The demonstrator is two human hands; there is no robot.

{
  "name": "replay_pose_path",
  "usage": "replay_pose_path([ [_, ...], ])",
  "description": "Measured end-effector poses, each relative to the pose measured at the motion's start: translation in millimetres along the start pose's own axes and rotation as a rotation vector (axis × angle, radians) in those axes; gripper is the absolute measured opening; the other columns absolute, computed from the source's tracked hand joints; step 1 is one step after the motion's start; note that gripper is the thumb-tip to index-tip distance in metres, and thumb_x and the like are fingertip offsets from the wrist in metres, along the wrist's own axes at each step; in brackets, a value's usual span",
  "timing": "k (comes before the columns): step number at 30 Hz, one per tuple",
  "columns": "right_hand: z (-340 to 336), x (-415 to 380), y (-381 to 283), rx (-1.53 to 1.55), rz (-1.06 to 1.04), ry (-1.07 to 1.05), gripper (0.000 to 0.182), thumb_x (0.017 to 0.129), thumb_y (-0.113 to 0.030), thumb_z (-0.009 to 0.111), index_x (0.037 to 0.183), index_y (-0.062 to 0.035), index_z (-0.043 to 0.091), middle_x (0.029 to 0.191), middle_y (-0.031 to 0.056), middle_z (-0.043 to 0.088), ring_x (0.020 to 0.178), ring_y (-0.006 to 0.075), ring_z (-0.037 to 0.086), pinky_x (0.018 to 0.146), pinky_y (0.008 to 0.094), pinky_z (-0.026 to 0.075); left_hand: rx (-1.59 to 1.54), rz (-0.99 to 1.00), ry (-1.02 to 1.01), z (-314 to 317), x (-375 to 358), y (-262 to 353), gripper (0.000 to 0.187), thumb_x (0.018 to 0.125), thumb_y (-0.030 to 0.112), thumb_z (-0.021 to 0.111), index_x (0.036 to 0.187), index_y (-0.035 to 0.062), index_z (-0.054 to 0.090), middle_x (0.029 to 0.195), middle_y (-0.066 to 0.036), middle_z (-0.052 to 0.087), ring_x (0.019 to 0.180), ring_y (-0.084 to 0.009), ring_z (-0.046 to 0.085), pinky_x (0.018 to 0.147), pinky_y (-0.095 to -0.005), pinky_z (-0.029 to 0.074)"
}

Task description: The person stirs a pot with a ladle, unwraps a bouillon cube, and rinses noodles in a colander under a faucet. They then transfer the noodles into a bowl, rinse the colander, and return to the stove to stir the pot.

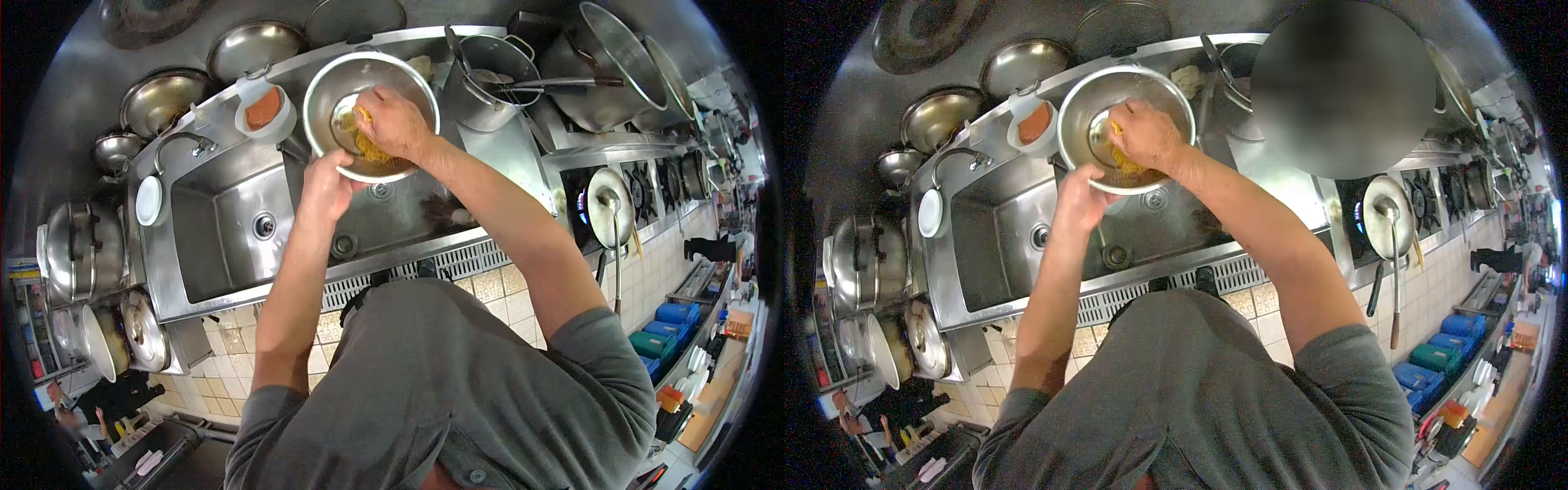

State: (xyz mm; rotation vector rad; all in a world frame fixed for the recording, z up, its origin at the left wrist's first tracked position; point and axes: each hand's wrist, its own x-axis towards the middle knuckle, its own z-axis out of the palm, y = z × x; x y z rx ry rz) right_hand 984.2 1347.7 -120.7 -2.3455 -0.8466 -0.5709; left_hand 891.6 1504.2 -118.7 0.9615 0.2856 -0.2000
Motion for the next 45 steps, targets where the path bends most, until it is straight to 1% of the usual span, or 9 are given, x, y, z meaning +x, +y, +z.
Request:
replay_pose_path([
  [6, -16.8, -8.5, 15.5, 0.105, -0.141, -0.136, 0.028, 0.093, -0.033, 0.061, 0.104, -0.0079, 0.067, 0.097, 0.0169, 0.066, 0.092, 0.0395, 0.063, 0.079, 0.0469, 0.053, -0.268, -0.113, -0.006, -23.3, 1.9, -37.9, 0.051, 0.079, 0.006, 0.053, 0.128, -0.0062, 0.048, 0.125, -0.019, 0.059, 0.113, -0.0347, 0.061, 0.092, -0.0549, 0.054],
  [8, -38.4, -5.5, 12.0, 0.218, 0.088, -0.622, 0.032, 0.094, -0.035, 0.060, 0.109, -0.0086, 0.069, 0.104, 0.0161, 0.068, 0.097, 0.0371, 0.064, 0.082, 0.0444, 0.052, -0.296, -0.104, -0.049, -22.2, -1.0, -40.4, 0.052, 0.079, 0.004, 0.052, 0.130, -0.0039, 0.048, 0.124, -0.018, 0.059, 0.112, -0.0337, 0.062, 0.089, -0.0537, 0.056],
  [12, -34.2, 5.0, 16.3, 0.122, 0.284, -0.374, 0.037, 0.095, -0.040, 0.058, 0.111, -0.0087, 0.070, 0.104, 0.0155, 0.070, 0.105, 0.0320, 0.064, 0.086, 0.0419, 0.052, -0.291, -0.077, -0.152, -16.8, -3.9, -48.9, 0.054, 0.078, 0.003, 0.052, 0.132, -0.0020, 0.047, 0.126, -0.018, 0.058, 0.115, -0.0343, 0.061, 0.092, -0.0533, 0.056],
  [17, -27.8, -19.0, -20.3, -0.296, 0.540, -0.570, 0.058, 0.092, -0.054, 0.053, 0.132, -0.0123, 0.051, 0.133, 0.0298, 0.049, 0.113, 0.0502, 0.057, 0.090, 0.0531, 0.051, -0.308, -0.021, -0.170, 8.6, 0.6, -58.5, 0.066, 0.078, -0.001, 0.049, 0.141, 0.0126, 0.035, 0.130, -0.014, 0.050, 0.117, -0.0330, 0.059, 0.089, -0.0541, 0.058],
  [18, -26.1, -23.8, -22.7, -0.226, 0.519, -0.531, 0.054, 0.092, -0.053, 0.053, 0.128, -0.0121, 0.053, 0.128, 0.0285, 0.051, 0.110, 0.0487, 0.058, 0.090, 0.0531, 0.051, -0.295, 0.012, -0.086, 14.9, 2.4, -57.6, 0.056, 0.079, 0.003, 0.051, 0.134, -0.0047, 0.041, 0.123, -0.021, 0.056, 0.112, -0.0361, 0.061, 0.087, -0.0522, 0.058],
  [25, -23.1, -20.3, -27.1, 0.059, 0.322, -0.234, 0.030, 0.091, -0.032, 0.058, 0.109, -0.0086, 0.055, 0.099, 0.0264, 0.059, 0.091, 0.0438, 0.061, 0.076, 0.0517, 0.051, -0.086, 0.215, -0.094, 51.4, -14.7, -8.9, 0.063, 0.076, -0.005, 0.049, 0.136, 0.0104, 0.039, 0.127, -0.011, 0.052, 0.111, -0.0271, 0.060, 0.072, -0.0495, 0.063],
  [30, -23.3, -3.3, -33.0, 0.162, 0.231, 0.023, 0.033, 0.089, -0.025, 0.063, 0.115, -0.0061, 0.054, 0.105, 0.0266, 0.058, 0.094, 0.0463, 0.061, 0.081, 0.0528, 0.051, 0.186, 0.393, -0.212, 70.4, -23.0, 19.4, 0.093, 0.074, -0.010, 0.047, 0.156, 0.0123, 0.011, 0.144, -0.012, 0.039, 0.137, -0.0259, 0.039, 0.114, -0.0385, 0.032],
  [42, -10.4, 23.3, -35.5, 0.347, 0.146, 0.281, 0.038, 0.087, -0.016, 0.062, 0.120, -0.0014, 0.049, 0.106, 0.0265, 0.054, 0.093, 0.0474, 0.058, 0.082, 0.0508, 0.052, 0.868, 0.714, -0.128, 73.7, -20.3, 45.4, 0.088, 0.079, 0.005, 0.054, 0.154, 0.0050, 0.008, 0.140, -0.028, 0.029, 0.130, -0.0394, 0.034, 0.116, -0.0438, 0.028],
  [45, -5.4, 21.7, -35.0, 0.361, 0.104, 0.315, 0.038, 0.087, -0.017, 0.062, 0.119, -0.0020, 0.047, 0.105, 0.0265, 0.054, 0.094, 0.0479, 0.057, 0.082, 0.0517, 0.052, 0.905, 0.725, -0.098, 72.5, -24.6, 43.4, 0.094, 0.071, -0.012, 0.046, 0.155, 0.0068, 0.009, 0.149, -0.017, 0.033, 0.141, -0.0270, 0.032, 0.117, -0.0380, 0.026],
])
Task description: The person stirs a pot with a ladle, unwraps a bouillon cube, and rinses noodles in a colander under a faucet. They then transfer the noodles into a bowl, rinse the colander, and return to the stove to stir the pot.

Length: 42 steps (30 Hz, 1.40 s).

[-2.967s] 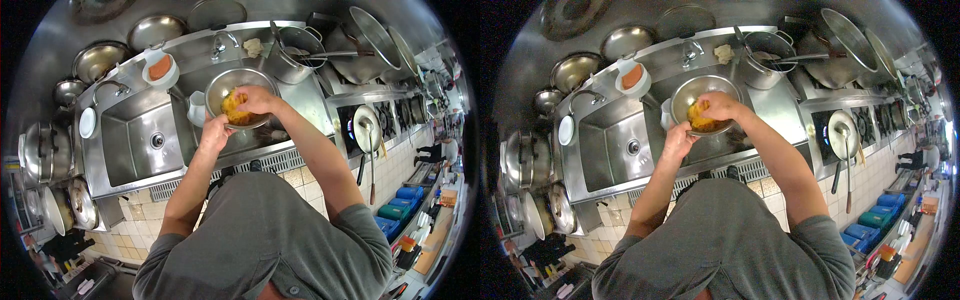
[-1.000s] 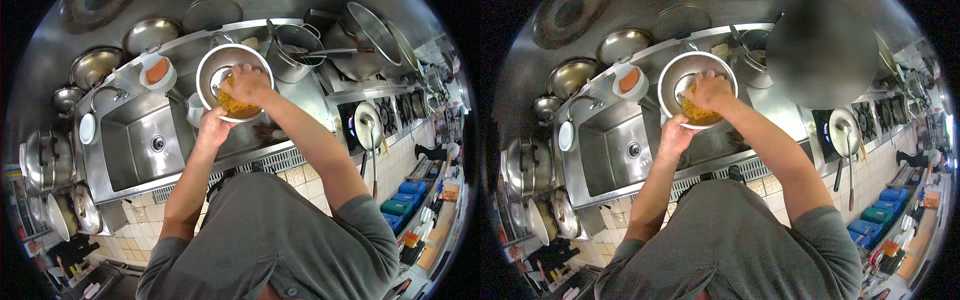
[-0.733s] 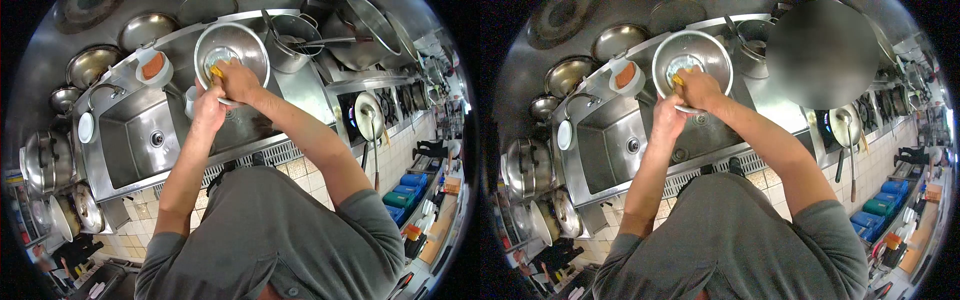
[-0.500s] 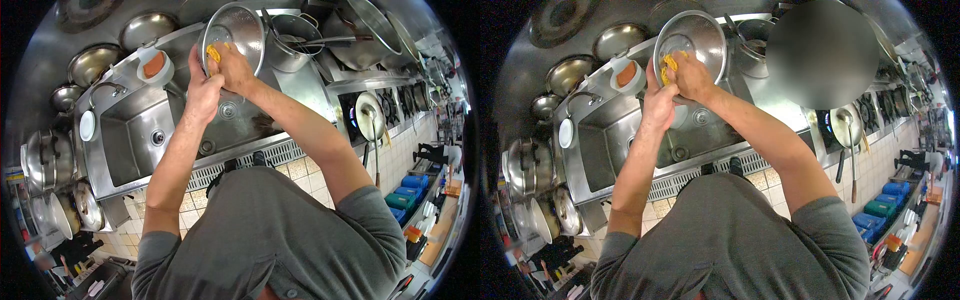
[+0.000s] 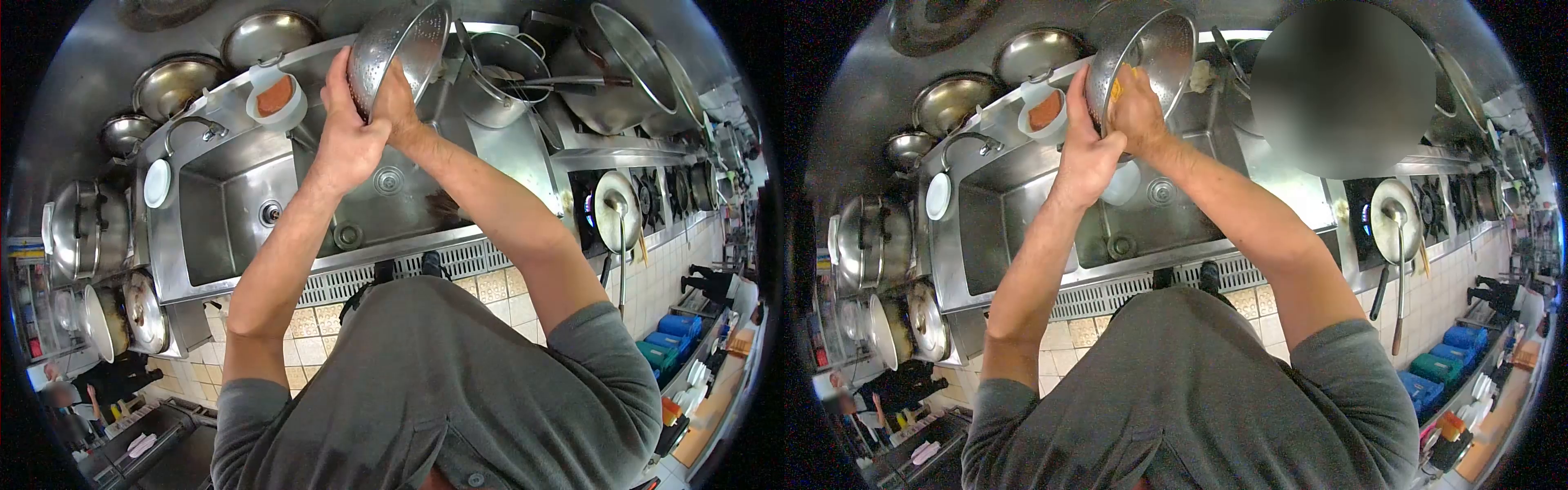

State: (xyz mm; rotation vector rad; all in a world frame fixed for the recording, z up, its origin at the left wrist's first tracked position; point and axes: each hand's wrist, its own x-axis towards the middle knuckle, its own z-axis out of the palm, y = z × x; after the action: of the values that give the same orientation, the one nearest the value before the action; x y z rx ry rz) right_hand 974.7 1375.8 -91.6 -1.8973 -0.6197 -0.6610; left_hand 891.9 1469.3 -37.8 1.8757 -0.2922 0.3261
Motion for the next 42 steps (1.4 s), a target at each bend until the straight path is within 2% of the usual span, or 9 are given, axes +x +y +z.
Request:
replay_pose_path([
  [6, 13.2, -25.4, 13.1, -0.060, 0.064, -0.060, 0.033, 0.088, -0.022, 0.062, 0.115, -0.0032, 0.054, 0.103, 0.0237, 0.058, 0.099, 0.0461, 0.057, 0.081, 0.0502, 0.052, -0.244, -0.098, 0.044, 5.2, -17.3, -28.7, 0.095, 0.071, -0.011, 0.048, 0.155, 0.0059, 0.007, 0.148, -0.018, 0.034, 0.136, -0.0291, 0.040, 0.115, -0.0427, 0.032],
  [8, 9.7, -38.6, 9.2, -0.112, 0.079, -0.436, 0.036, 0.089, -0.029, 0.061, 0.118, -0.0092, 0.057, 0.107, 0.0221, 0.062, 0.098, 0.0442, 0.061, 0.084, 0.0492, 0.052, -0.810, -0.580, 0.196, 4.8, -37.0, -19.7, 0.090, 0.072, -0.008, 0.051, 0.153, 0.0048, 0.015, 0.144, -0.019, 0.040, 0.126, -0.0340, 0.052, 0.108, -0.0527, 0.043],
  [12, 21.7, -62.7, 14.4, -0.352, 0.343, -1.152, 0.037, 0.089, -0.043, 0.060, 0.114, -0.0162, 0.063, 0.117, 0.0172, 0.065, 0.112, 0.0367, 0.062, 0.092, 0.0488, 0.051, -1.169, -0.740, 0.165, 8.0, -103.0, -129.0, 0.066, 0.077, 0.009, 0.051, 0.140, -0.0046, 0.035, 0.136, -0.024, 0.049, 0.121, -0.0398, 0.056, 0.102, -0.0597, 0.049],
  [17, 20.2, -67.4, 32.5, -0.120, 0.333, -0.788, 0.029, 0.091, -0.029, 0.061, 0.115, -0.0139, 0.069, 0.107, 0.0188, 0.069, 0.105, 0.0369, 0.065, 0.094, 0.0427, 0.050, -1.420, -0.838, 0.280, -4.3, -142.9, -138.6, 0.062, 0.078, 0.011, 0.048, 0.136, -0.0075, 0.040, 0.136, -0.024, 0.050, 0.125, -0.0414, 0.053, 0.100, -0.0595, 0.049],
  [22, 18.2, -27.6, 81.8, 0.289, 0.833, -0.580, 0.021, 0.094, -0.016, 0.063, 0.103, 0.0027, 0.067, 0.086, 0.0073, 0.069, 0.077, 0.0120, 0.066, 0.063, 0.0265, 0.055, -1.441, -0.771, 0.340, -24.1, -144.2, -149.6, 0.062, 0.078, 0.010, 0.048, 0.137, -0.0073, 0.040, 0.138, -0.024, 0.050, 0.128, -0.0422, 0.051, 0.099, -0.0592, 0.049],
  [30, 51.9, -2.1, 215.2, 0.722, 1.152, 0.025, 0.012, 0.096, -0.002, 0.055, 0.106, -0.0008, 0.062, 0.078, 0.0063, 0.063, 0.067, 0.0178, 0.061, 0.061, 0.0314, 0.054, -1.476, -0.758, 0.339, -28.2, -131.5, -164.7, 0.055, 0.084, 0.008, 0.047, 0.136, -0.0113, 0.040, 0.135, -0.026, 0.053, 0.123, -0.0414, 0.056, 0.102, -0.0582, 0.047],
  [35, 76.5, -3.8, 259.5, 0.100, 1.066, -0.178, 0.026, 0.097, -0.021, 0.058, 0.111, -0.0006, 0.066, 0.093, 0.0129, 0.072, 0.084, 0.0287, 0.069, 0.077, 0.0431, 0.056, -1.358, -0.765, 0.300, -38.3, -130.2, -169.5, 0.056, 0.085, 0.009, 0.049, 0.137, -0.0088, 0.040, 0.136, -0.024, 0.053, 0.122, -0.0399, 0.057, 0.100, -0.0575, 0.048],
  [37, 82.4, 0.3, 265.7, -0.592, 0.534, -0.465, 0.035, 0.096, -0.029, 0.052, 0.108, -0.0012, 0.069, 0.106, 0.0170, 0.072, 0.099, 0.0375, 0.068, 0.089, 0.0463, 0.052, -1.352, -0.778, 0.370, -54.7, -139.5, -169.4, 0.057, 0.083, 0.008, 0.051, 0.137, -0.0062, 0.043, 0.135, -0.022, 0.055, 0.122, -0.0384, 0.057, 0.099, -0.0570, 0.050],
  [42, 96.3, 14.1, 272.0, -0.413, 0.723, -0.667, 0.039, 0.094, -0.034, 0.051, 0.111, -0.0029, 0.069, 0.114, 0.0223, 0.068, 0.110, 0.0357, 0.064, 0.093, 0.0421, 0.052, -1.313, -0.786, 0.472, -98.7, -168.0, -153.8, 0.062, 0.079, 0.008, 0.055, 0.139, -0.0012, 0.043, 0.135, -0.020, 0.055, 0.125, -0.0372, 0.055, 0.101, -0.0553, 0.049],
])
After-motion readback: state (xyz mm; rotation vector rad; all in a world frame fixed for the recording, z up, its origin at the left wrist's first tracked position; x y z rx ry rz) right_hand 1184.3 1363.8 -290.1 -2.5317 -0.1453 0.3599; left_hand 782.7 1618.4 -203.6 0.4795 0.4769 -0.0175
